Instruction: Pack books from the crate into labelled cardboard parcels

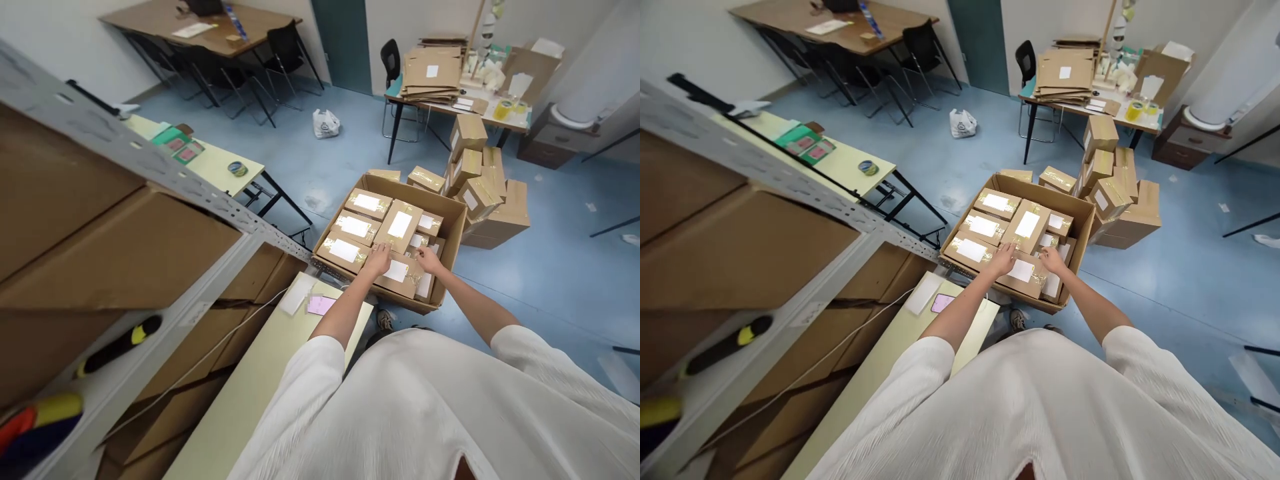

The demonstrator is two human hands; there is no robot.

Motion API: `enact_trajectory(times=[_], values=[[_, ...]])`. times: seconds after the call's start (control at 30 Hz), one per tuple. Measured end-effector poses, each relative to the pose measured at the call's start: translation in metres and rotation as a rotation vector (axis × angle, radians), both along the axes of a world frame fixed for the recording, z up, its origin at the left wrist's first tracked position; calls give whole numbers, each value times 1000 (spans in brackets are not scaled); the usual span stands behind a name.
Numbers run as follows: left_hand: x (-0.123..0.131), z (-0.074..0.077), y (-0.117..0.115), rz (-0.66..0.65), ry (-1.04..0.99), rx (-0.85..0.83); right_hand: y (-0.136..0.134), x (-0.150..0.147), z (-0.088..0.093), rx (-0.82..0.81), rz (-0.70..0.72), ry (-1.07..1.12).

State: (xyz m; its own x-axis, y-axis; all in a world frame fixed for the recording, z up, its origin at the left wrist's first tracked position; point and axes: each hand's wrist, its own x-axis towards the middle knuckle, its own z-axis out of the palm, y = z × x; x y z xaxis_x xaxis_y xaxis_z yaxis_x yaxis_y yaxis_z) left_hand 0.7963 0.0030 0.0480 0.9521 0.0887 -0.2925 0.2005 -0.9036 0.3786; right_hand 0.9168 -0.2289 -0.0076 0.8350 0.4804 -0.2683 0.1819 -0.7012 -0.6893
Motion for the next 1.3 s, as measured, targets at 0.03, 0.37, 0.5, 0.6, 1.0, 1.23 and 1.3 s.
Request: enact_trajectory(times=[0.03, 0.37, 0.5, 0.6, 1.0, 1.23, 1.3], values=[[-6, 3, -7, 26, -17, 5, -2, 0, 1, 15, 29, -20], [-97, 9, -78, 313, -121, -8, -3, -34, 6, 231, 354, -199], [-148, 13, -90, 438, -129, 9, 9, -63, 11, 272, 496, -207], [-186, 19, -96, 538, -126, 17, 22, -89, 16, 276, 588, -213], [-383, 33, -132, 950, -108, 26, 84, -265, 44, 283, 990, -133], [-524, 33, -182, 1146, -141, 19, 83, -409, 42, 278, 1185, -93], [-565, 34, -199, 1208, -147, 27, 82, -453, 41, 282, 1251, -78]])
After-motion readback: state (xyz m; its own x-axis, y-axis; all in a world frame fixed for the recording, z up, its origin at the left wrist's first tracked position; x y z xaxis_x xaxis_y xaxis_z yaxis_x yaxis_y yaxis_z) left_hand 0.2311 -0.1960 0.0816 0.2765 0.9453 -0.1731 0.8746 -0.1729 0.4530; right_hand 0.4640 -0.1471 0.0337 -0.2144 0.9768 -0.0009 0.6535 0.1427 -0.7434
